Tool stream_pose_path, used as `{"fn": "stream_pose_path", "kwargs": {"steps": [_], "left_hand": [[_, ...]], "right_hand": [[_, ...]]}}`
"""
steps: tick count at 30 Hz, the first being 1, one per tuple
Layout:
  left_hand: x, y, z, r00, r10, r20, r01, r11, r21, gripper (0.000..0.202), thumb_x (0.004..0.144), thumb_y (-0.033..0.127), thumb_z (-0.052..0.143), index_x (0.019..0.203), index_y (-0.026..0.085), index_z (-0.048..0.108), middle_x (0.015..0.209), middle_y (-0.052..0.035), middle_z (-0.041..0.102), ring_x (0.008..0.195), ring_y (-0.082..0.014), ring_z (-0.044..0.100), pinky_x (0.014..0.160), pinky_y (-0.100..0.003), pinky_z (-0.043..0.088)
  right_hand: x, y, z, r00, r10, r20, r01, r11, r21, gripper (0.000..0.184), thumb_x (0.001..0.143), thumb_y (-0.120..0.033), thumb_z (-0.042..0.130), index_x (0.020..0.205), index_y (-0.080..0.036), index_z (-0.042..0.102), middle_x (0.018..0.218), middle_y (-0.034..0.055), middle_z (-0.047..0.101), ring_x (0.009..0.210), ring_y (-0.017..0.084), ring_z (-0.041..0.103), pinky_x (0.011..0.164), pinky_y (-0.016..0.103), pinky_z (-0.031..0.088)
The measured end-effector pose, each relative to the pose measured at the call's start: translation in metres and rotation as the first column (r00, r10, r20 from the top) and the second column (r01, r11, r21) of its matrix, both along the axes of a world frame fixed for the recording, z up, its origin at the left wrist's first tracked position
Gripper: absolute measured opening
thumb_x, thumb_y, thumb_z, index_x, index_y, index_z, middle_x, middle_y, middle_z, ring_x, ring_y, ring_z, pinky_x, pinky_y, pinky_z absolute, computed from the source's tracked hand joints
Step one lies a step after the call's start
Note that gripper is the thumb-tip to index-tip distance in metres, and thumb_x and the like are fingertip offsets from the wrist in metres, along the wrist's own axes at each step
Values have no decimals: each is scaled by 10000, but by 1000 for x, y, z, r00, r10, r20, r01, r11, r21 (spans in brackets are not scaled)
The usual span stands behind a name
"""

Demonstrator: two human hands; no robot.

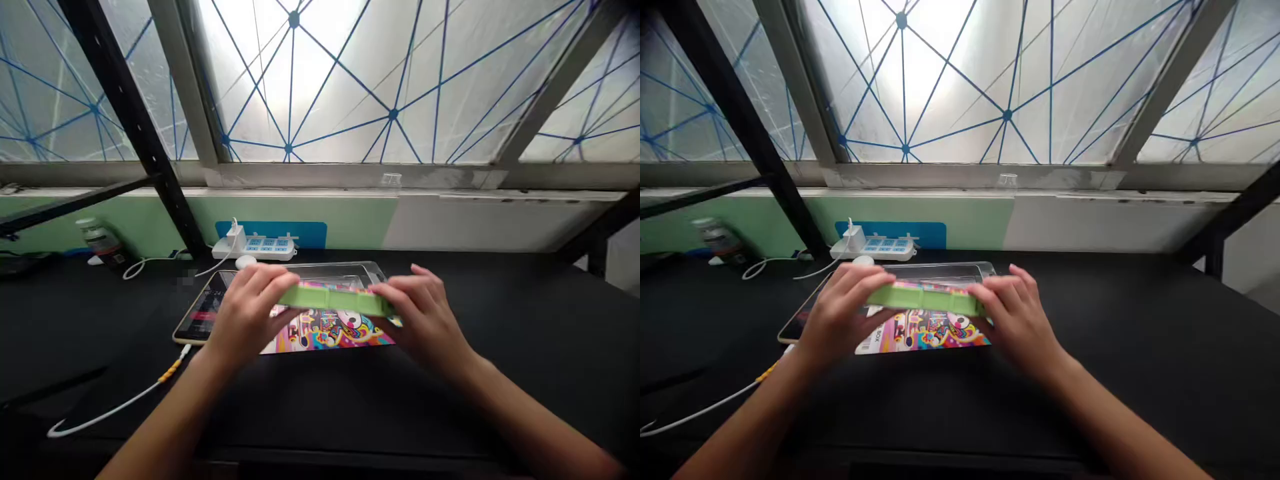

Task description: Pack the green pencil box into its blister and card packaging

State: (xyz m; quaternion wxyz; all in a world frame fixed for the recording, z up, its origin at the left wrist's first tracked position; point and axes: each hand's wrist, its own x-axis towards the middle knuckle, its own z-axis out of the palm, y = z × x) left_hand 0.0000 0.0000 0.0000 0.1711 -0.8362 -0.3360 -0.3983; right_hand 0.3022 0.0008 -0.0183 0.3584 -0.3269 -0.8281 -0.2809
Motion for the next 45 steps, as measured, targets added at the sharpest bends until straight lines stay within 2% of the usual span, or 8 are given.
{"fn": "stream_pose_path", "kwargs": {"steps": [5, 8, 11, 15, 25, 33, 40, 45], "left_hand": [[-1, -57, -54, 992, -39, -122, 21, 990, -141, 300, 922, 94, 637, 1203, 183, 584, 1163, -119, 685, 1067, -279, 604, 943, -442, 501], [-2, -69, -65, 997, 48, -67, -68, 944, -324, 341, 914, 227, 687, 1231, 226, 561, 1432, -153, 555, 1286, -339, 530, 1032, -492, 473], [-5, -69, -66, 983, 181, -32, -163, 777, -608, 678, 838, 487, 764, 1402, 265, 461, 1565, -170, 420, 1363, -389, 480, 1054, -539, 466], [-7, -67, -64, 961, 278, -14, -186, 604, -775, 713, 895, 534, 670, 1505, 313, 373, 1490, -118, 518, 1357, -352, 497, 1095, -533, 429], [-7, -66, -67, 954, 291, 73, -113, 575, -810, 926, 826, 498, 748, 1586, 347, 241, 1492, -117, 468, 1382, -343, 464, 1142, -517, 366], [-6, -70, -64, 959, 281, 36, -121, 520, -845, 1127, 808, 537, 752, 1620, 367, -11, 1511, -110, 498, 1426, -372, 415, 1132, -547, 364], [-7, -73, -59, 959, 284, 0, -146, 495, -857, 1010, 866, 636, 644, 1623, 375, 29, 1539, -113, 473, 1463, -390, 363, 1122, -562, 372], [-8, -72, -61, 934, 344, 97, -99, 509, -855, 798, 958, 618, 512, 1605, 361, 122, 1529, -145, 452, 1423, -360, 436, 1096, -547, 402]], "right_hand": [[29, -48, -39, 988, 105, 117, -85, 983, -164, 313, 932, -70, 566, 1232, -158, 587, 1158, 129, 700, 1162, 254, 625, 1127, 512, 414], [31, -54, -48, 982, 158, 107, -123, 951, -284, 339, 940, -51, 524, 1259, -160, 554, 1282, 146, 675, 1270, 249, 593, 1132, 460, 442], [29, -51, -49, 991, 131, 1, -117, 891, -440, 344, 927, -83, 525, 1250, -199, 538, 1388, 145, 620, 1270, 244, 605, 1075, 427, 512], [35, -48, -49, 997, 40, -66, -72, 793, -605, 478, 912, -249, 648, 1365, -262, 494, 1534, 129, 500, 1327, 286, 562, 1040, 457, 540], [49, -46, -30, 939, -179, -292, -178, 472, -864, 642, 763, -551, 789, 1326, -281, 639, 1402, 85, 639, 1267, 343, 604, 1050, 467, 509], [47, -36, -26, 806, -471, -358, -84, 508, -857, 440, 939, -621, 496, 883, -229, 689, 733, 25, 734, 648, 209, 662, 615, 316, 493], [46, -37, -34, 778, -538, -325, -63, 448, -892, 388, 945, -544, 512, 1195, -248, 538, 869, 43, 781, 679, 241, 703, 590, 338, 510], [59, -48, -38, 866, -325, -379, -214, 444, -870, 600, 969, -652, 414, 1421, -261, 470, 1281, 132, 696, 1169, 315, 659, 963, 459, 527]]}}
